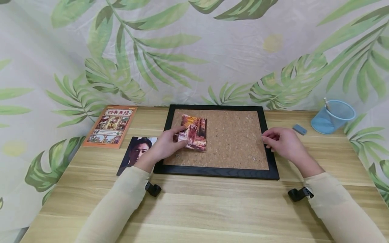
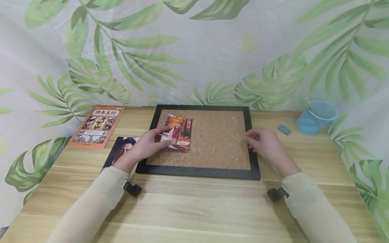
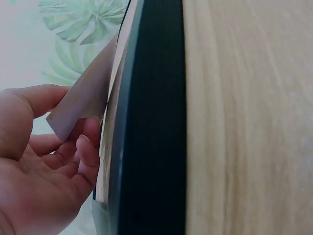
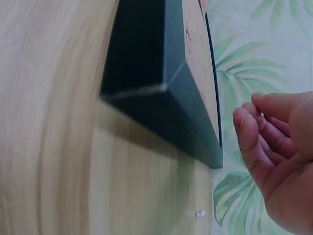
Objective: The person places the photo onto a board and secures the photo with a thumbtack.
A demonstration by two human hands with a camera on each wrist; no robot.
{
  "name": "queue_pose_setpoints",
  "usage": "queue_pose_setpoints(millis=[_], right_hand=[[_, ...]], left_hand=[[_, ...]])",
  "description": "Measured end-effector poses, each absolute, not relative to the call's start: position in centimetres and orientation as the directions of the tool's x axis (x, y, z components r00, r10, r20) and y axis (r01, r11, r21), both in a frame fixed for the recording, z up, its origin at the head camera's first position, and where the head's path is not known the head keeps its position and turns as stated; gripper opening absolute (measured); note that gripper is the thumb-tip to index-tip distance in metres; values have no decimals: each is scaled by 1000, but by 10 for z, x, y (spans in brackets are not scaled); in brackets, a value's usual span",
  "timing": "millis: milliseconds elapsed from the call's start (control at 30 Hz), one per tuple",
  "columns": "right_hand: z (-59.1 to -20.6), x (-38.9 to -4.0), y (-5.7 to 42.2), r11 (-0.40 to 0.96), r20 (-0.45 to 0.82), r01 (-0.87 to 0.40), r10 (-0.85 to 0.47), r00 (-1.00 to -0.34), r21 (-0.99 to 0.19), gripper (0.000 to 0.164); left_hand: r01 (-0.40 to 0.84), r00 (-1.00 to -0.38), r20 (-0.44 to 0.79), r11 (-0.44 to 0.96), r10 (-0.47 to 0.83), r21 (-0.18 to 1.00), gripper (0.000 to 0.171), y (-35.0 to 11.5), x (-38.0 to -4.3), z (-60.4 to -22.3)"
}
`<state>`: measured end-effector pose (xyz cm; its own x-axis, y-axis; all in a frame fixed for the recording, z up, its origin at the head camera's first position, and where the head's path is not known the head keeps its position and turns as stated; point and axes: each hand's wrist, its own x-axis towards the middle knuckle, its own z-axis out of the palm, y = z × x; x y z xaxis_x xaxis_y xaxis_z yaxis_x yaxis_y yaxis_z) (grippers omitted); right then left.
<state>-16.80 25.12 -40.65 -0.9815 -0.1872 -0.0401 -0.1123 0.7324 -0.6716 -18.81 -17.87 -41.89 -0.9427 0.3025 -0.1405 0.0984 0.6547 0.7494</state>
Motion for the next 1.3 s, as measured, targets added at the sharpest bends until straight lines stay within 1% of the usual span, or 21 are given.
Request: queue_pose_setpoints(millis=[167, 333, 433, 600, 867, 1133, 1300], right_hand=[[-403, -171, 240, 702, -42, -132, -226, -973, -700, 22], [-400, -175, 226, 670, -52, -149, -271, -961, -728, 21], [-399, -181, 214, 651, -64, -154, -298, -953, -743, 22], [-398, -195, 190, 578, -74, -155, -353, -933, -801, 21], [-407, -217, 151, 472, -101, -87, -359, -928, -878, 18], [-419, -236, 108, 435, -158, -1, -331, -930, -901, 16], [-422, -247, 86, 396, -176, 40, -312, -934, -917, 19]], left_hand=[[115, -927, -169, 683, 334, 721, 71, -173, -191, -422], [156, -911, -178, 712, 371, 684, 73, -170, -194, -423], [173, -906, -176, 717, 384, 675, 73, -169, -195, -423], [173, -905, -182, 722, 385, 670, 73, -169, -195, -424], [185, -900, -173, 709, 401, 680, 73, -167, -194, -428], [212, -902, -159, 731, 402, 648, 73, -167, -193, -429], [227, -901, -143, 724, 411, 651, 74, -168, -195, -432]])
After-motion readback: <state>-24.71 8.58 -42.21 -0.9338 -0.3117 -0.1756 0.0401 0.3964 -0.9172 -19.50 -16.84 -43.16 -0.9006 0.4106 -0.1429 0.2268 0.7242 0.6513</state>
